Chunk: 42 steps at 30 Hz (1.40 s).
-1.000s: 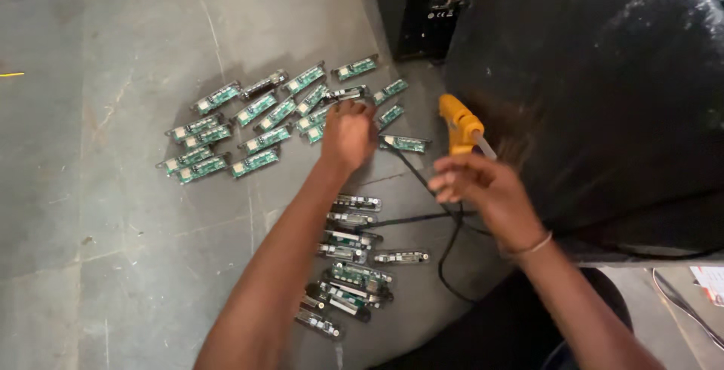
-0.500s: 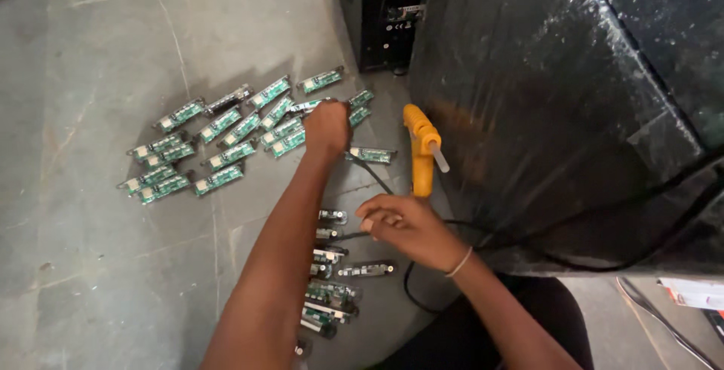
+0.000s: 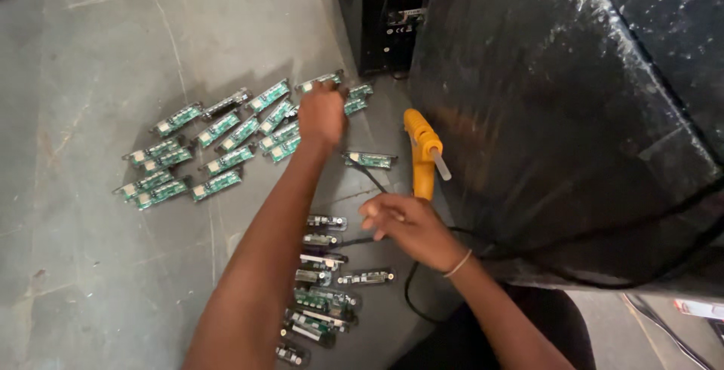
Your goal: The person sits on the floor and uses a hot glue gun to apply glue to small green circuit boards. They pick up each board, apply glue, and place it back down, repeating the process for multiple units.
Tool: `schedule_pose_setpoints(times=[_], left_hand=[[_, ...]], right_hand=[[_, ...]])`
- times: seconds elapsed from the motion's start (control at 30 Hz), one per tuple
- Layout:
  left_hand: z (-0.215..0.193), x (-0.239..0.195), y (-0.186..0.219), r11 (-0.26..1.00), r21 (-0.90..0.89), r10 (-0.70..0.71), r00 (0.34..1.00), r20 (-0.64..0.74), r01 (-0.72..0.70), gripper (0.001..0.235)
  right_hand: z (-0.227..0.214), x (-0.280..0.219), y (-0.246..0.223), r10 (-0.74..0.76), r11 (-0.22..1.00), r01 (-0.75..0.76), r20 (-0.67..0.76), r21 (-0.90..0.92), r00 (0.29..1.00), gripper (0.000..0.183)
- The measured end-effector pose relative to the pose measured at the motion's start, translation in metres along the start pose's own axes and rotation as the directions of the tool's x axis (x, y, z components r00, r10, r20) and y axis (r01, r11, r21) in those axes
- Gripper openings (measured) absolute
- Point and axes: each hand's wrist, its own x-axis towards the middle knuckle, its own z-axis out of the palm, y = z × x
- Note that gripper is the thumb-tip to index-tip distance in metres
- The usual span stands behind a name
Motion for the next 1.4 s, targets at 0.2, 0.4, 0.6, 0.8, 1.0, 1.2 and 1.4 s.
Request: schedule_pose_setpoints(times=[0.2, 0.4, 0.6, 0.8, 1.0, 1.2, 1.4], left_hand=[[-0.015, -0.04, 0.022, 0.936, -0.348, 0.178, 0.928, 0.328, -0.056, 0.011], [-0.006, -0.046, 0.028, 0.95, -0.31, 0.064, 0.954, 0.294, 0.032, 0.012], [0.005, -0.023, 0.035, 0.929, -0.273, -0.244, 0.968, 0.057, 0.251, 0.015], [-0.02, -0.011, 0.03, 0.858, -0.35, -0.363, 0.926, 0.106, 0.377, 0.015], [-0.04, -0.021, 0.024, 0.83, -0.438, -0.373, 0.927, 0.026, 0.346, 0.015], [-0.052, -0.033, 0.011, 0.857, -0.388, -0.342, 0.938, 0.063, 0.339, 0.014], [-0.06, -0.043, 0.006, 0.837, -0.42, -0.353, 0.933, 0.074, 0.35, 0.014]], right_hand=[[0.006, 0.0, -0.003, 0.005, 0.999, -0.008, 0.062, 0.049, 0.998, 0.027], [0.008, 0.0, -0.003, 0.057, 0.998, -0.055, 0.059, -0.04, 0.997, 0.028], [0.01, 0.002, -0.003, 0.042, 0.999, -0.044, 0.059, 0.025, 0.997, 0.027], [0.011, 0.0, -0.007, -0.229, 0.697, 0.036, -0.175, -0.716, 0.958, 0.049], [0.022, 0.001, -0.006, 0.168, 0.404, -0.233, -0.179, -0.885, 0.969, 0.067], [0.018, 0.001, 0.008, 0.242, 0.24, -0.253, -0.195, -0.937, 0.951, 0.033], [0.001, -0.003, 0.048, -0.05, 0.122, -0.133, -0.14, -0.983, 0.989, 0.019]])
